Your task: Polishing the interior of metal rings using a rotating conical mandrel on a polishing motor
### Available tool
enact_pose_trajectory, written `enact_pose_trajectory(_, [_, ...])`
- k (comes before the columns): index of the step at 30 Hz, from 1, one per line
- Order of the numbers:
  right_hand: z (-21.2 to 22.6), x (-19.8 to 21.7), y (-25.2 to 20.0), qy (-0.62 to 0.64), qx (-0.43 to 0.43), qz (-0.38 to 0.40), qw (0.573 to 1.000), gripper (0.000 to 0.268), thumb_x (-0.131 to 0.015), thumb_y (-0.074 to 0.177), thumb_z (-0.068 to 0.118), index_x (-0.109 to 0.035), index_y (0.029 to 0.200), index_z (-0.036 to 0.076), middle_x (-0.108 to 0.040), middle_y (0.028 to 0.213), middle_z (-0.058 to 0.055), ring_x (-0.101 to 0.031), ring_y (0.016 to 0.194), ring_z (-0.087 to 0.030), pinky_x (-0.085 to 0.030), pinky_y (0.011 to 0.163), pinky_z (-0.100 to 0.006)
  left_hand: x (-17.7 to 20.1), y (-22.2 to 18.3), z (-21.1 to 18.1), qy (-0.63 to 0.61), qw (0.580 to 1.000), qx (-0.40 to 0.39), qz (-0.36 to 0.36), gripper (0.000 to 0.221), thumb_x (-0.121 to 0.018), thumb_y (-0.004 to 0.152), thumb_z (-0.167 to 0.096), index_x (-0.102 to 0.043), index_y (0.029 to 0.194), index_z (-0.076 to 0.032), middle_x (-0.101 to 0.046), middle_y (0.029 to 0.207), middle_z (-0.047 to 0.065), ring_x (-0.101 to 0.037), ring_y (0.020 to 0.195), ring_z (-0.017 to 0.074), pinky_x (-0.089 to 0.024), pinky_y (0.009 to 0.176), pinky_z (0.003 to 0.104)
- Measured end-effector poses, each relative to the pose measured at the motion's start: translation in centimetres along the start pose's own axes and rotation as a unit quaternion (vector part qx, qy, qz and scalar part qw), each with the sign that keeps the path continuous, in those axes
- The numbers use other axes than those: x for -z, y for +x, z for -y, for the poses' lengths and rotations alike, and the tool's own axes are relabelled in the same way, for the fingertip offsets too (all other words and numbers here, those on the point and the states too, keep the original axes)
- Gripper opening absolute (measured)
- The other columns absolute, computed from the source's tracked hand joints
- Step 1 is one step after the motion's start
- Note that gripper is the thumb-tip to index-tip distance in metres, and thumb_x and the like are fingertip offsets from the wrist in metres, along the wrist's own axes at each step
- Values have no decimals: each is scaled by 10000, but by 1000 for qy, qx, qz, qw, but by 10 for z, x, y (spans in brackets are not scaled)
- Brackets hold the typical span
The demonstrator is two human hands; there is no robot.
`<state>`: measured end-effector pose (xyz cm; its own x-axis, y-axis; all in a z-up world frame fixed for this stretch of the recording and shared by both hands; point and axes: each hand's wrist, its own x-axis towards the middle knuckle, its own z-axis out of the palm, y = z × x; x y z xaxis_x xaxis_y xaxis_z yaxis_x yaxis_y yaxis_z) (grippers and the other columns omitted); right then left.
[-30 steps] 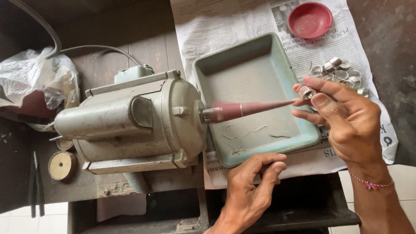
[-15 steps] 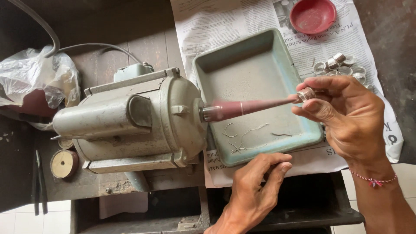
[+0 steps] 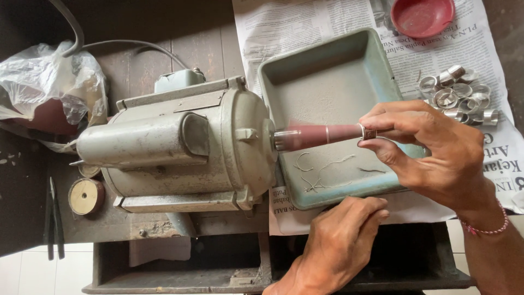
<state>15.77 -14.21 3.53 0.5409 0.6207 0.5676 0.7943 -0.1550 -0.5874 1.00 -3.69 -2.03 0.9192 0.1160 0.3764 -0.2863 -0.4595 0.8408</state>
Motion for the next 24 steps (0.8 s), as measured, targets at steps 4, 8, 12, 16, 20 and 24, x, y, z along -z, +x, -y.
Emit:
enact_pose_trajectory(4, [-11, -2, -2, -36, 24, 7, 999, 264, -806, 948, 27, -654, 1148, -56, -743, 1141, -227, -721, 928, -235, -606, 767, -285, 3, 0, -1, 36, 999, -15, -9, 90, -603, 1079, -45, -607, 1164, -14, -685, 1007, 124, -696, 853, 267, -571, 770, 372])
enact_pose_trajectory(8, [-13, -4, 6, -39, 12, 32, 999, 281, -796, 935, 85, -690, 1137, -79, -747, 1103, -182, -732, 965, -268, -612, 880, -328, 5, -2, 0, 66, 997, -21, 26, 83, -561, 1108, -71, -583, 1163, -13, -612, 928, 133, -624, 773, 314, -503, 665, 422])
enact_pose_trajectory(12, [-4, -10, 10, -7, -18, 33, 999, 257, -799, 930, 59, -677, 1129, -48, -749, 1074, -135, -714, 936, -213, -600, 804, -281, 5, -3, 2, 92, 995, -19, 40, 67, -563, 1109, -85, -571, 1115, -19, -542, 859, 126, -585, 721, 327, -462, 613, 446])
enact_pose_trajectory(16, [-4, -11, 10, 4, 46, 29, 999, 247, -780, 932, -67, -641, 1135, -76, -728, 1117, -256, -753, 1055, -308, -640, 845, -317, 3, -5, 5, 104, 994, -17, 39, 120, -587, 1094, -74, -589, 1194, -8, -554, 870, 132, -598, 726, 340, -471, 614, 464])
enact_pose_trajectory(20, [-4, -12, 8, -70, 93, 20, 993, 223, -786, 990, -144, -642, 1130, -46, -746, 1141, -252, -762, 1014, -297, -604, 940, -361, 1, -8, 9, 101, 994, -26, 37, 114, -610, 1092, -69, -590, 1180, 1, -545, 863, 135, -581, 690, 341, -452, 590, 461])
enact_pose_trajectory(24, [-4, -11, 8, -85, 98, 21, 991, 215, -786, 1001, -139, -646, 1137, -50, -759, 1136, -260, -762, 1011, -307, -595, 933, -371, 1, -8, 10, 102, 993, -29, 46, 116, -608, 1095, -65, -590, 1187, 3, -563, 886, 143, -600, 708, 345, -464, 605, 449])
